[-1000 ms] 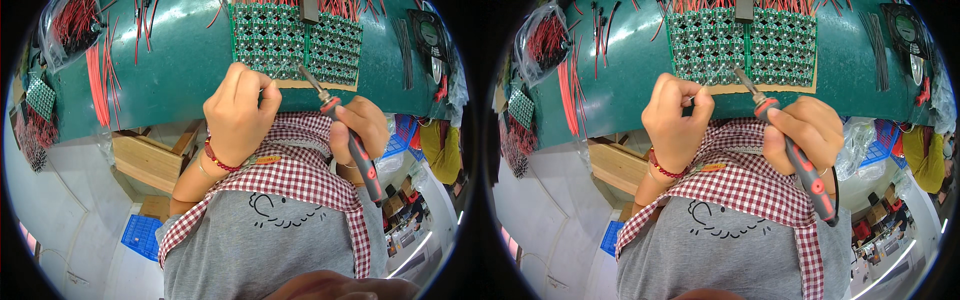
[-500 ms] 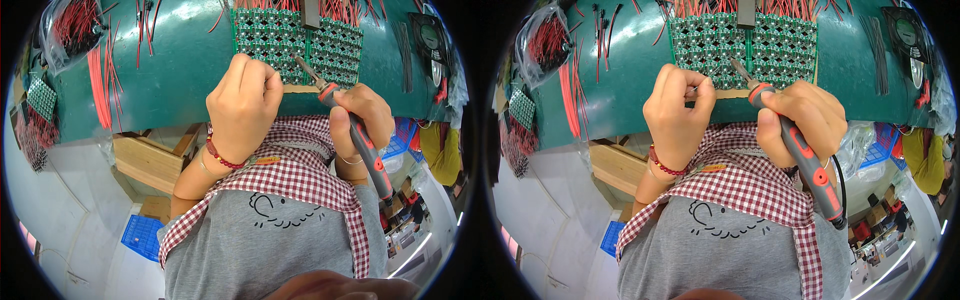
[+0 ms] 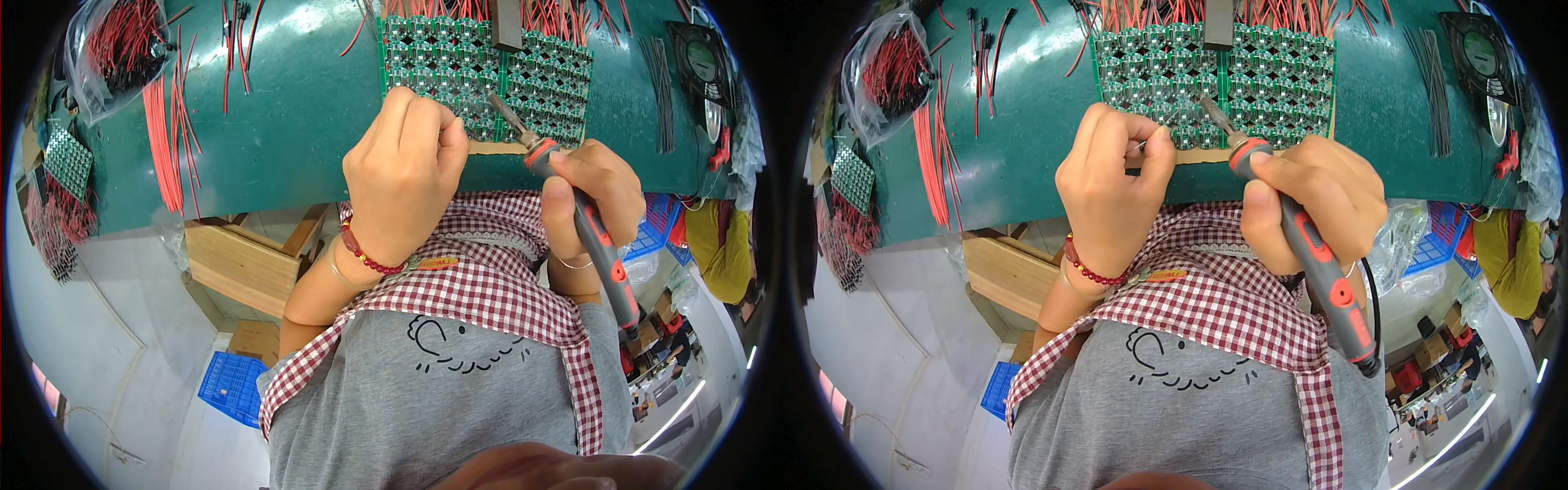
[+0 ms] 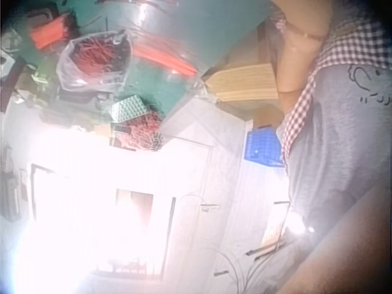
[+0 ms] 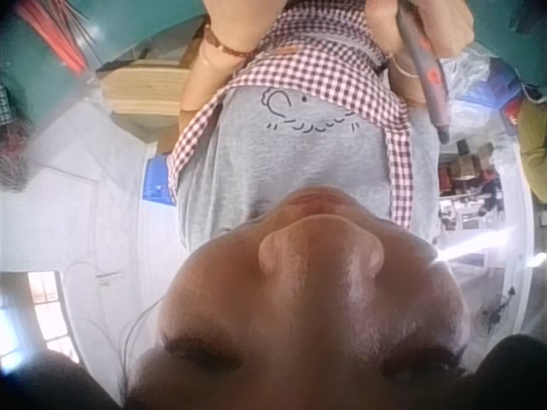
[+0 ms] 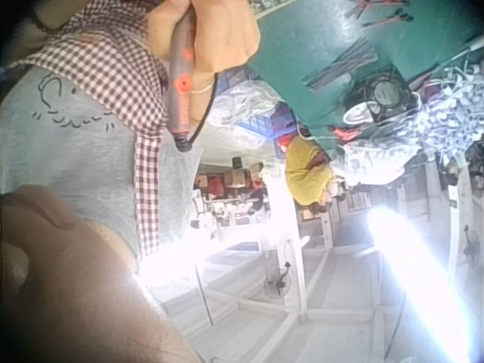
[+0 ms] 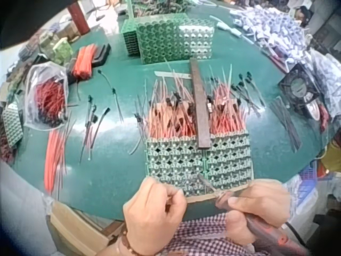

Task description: The person solders wires onto a circuit board containing numerous LEDs. This is done using a soldering iron and solder.

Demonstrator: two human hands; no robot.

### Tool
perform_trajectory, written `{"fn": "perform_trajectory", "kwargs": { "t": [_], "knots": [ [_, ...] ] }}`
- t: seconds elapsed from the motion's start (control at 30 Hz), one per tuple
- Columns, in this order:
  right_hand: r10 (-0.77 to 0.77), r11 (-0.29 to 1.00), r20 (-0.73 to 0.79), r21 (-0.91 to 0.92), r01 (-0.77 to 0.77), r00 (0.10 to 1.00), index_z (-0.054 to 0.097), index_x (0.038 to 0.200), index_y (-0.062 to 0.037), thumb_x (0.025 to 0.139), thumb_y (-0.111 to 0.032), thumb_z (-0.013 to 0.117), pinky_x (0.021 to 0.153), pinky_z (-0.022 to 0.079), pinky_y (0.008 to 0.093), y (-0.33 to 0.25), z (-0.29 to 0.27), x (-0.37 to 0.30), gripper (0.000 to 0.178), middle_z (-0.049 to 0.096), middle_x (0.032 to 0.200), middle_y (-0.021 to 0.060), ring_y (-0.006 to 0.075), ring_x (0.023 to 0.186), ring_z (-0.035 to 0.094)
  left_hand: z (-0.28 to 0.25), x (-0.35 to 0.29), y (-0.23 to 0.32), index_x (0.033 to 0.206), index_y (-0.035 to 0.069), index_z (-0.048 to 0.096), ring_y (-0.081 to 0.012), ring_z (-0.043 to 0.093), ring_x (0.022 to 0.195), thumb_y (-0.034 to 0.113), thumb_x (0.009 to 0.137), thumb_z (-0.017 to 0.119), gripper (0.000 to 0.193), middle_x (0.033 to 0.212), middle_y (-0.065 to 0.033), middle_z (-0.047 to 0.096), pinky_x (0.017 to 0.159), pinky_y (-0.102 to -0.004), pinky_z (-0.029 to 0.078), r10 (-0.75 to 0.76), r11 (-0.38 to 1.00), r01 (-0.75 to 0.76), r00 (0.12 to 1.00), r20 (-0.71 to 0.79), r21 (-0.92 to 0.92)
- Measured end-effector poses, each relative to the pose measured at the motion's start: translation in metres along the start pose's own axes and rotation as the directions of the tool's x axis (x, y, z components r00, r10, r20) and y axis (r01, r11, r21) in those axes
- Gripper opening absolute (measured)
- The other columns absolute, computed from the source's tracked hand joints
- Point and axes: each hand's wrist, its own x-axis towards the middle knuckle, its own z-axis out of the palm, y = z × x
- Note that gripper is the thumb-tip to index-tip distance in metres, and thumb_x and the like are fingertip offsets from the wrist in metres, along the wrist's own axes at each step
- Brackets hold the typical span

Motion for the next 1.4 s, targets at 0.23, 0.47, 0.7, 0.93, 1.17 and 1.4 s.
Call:
{"fn": "perform_trajectory", "kwargs": {
  "t": [0.23,0.47,0.7,0.93,1.17,1.4],
  "knots": [
    [0.003,1.0,0.008,-0.021,-0.003,1.0,0.066,0.081,0.0044,0.066,-0.001,0.068,0.041,0.043,0.0306,0.002,0.004,-0.001,0.016,0.059,0.058,0.0103,0.0216,0.043,0.055,0.006,0.003,-0.003,0.078,0.004,0.056,-0.0174,0.058,0.057,-0.005,0.075,0.071,0.018,0.074,-0.0057,0.057,0.049,-0.0289,0.049,0.029,1.0,-0.029,1.0,-0.01,-0.004],
    [-0.006,0.999,0.059,-0.033,0.008,0.998,0.066,0.082,0.0041,0.066,-0.001,0.068,0.043,0.044,0.0314,-0.002,0.003,0.0,0.017,0.058,0.058,0.0098,0.0215,0.044,0.055,0.008,0.004,-0.002,0.078,0.004,0.056,-0.0175,0.057,0.056,-0.005,0.075,0.072,0.018,0.074,-0.0055,0.057,0.048,-0.0293,0.048,0.037,0.999,-0.037,0.999,-0.002,-0.012],
    [0.021,1.0,0.06,-0.01,-0.021,0.998,0.067,0.083,0.0045,0.067,-0.001,0.067,0.043,0.046,0.0322,-0.008,-0.006,0.004,0.017,0.056,0.057,0.0096,0.022,0.045,0.055,0.0,0.006,-0.003,0.079,0.003,0.058,-0.0173,0.058,0.058,-0.004,0.075,0.073,0.018,0.074,-0.0058,0.057,0.049,-0.0286,0.047,0.027,1.0,-0.027,0.999,-0.02,0.011],
    [0.008,1.0,0.048,-0.006,-0.008,0.999,0.066,0.083,0.0047,0.068,-0.001,0.067,0.042,0.043,0.0315,-0.004,-0.003,0.005,0.017,0.058,0.058,0.0099,0.021,0.044,0.054,0.001,0.008,-0.002,0.079,0.003,0.058,-0.0167,0.056,0.058,-0.005,0.075,0.072,0.017,0.075,-0.0054,0.058,0.051,-0.0287,0.047,0.015,1.0,-0.016,1.0,-0.026,-0.011],
    [0.008,0.999,0.012,-0.042,-0.007,1.0,0.065,0.082,0.0041,0.066,0.002,0.066,0.043,0.043,0.0301,0.006,0.009,0.013,0.016,0.059,0.059,0.0099,0.0209,0.044,0.054,0.007,0.019,-0.008,0.079,0.004,0.057,-0.0169,0.056,0.058,-0.004,0.077,0.071,0.016,0.074,-0.0052,0.058,0.052,-0.0287,0.048,0.038,0.999,-0.038,0.999,-0.03,0.019],
    [-0.028,0.999,0.015,-0.04,0.029,0.999,0.065,0.081,0.0027,0.066,0.0,0.067,0.042,0.043,0.0307,0.011,0.01,0.012,0.015,0.059,0.06,0.0099,0.0211,0.045,0.054,0.013,0.021,-0.008,0.079,0.005,0.055,-0.0258,0.059,0.06,-0.002,0.075,0.07,0.017,0.077,-0.0083,0.053,0.051,-0.0354,0.047,0.053,0.998,-0.053,0.998,-0.022,-0.019]
  ]
}}
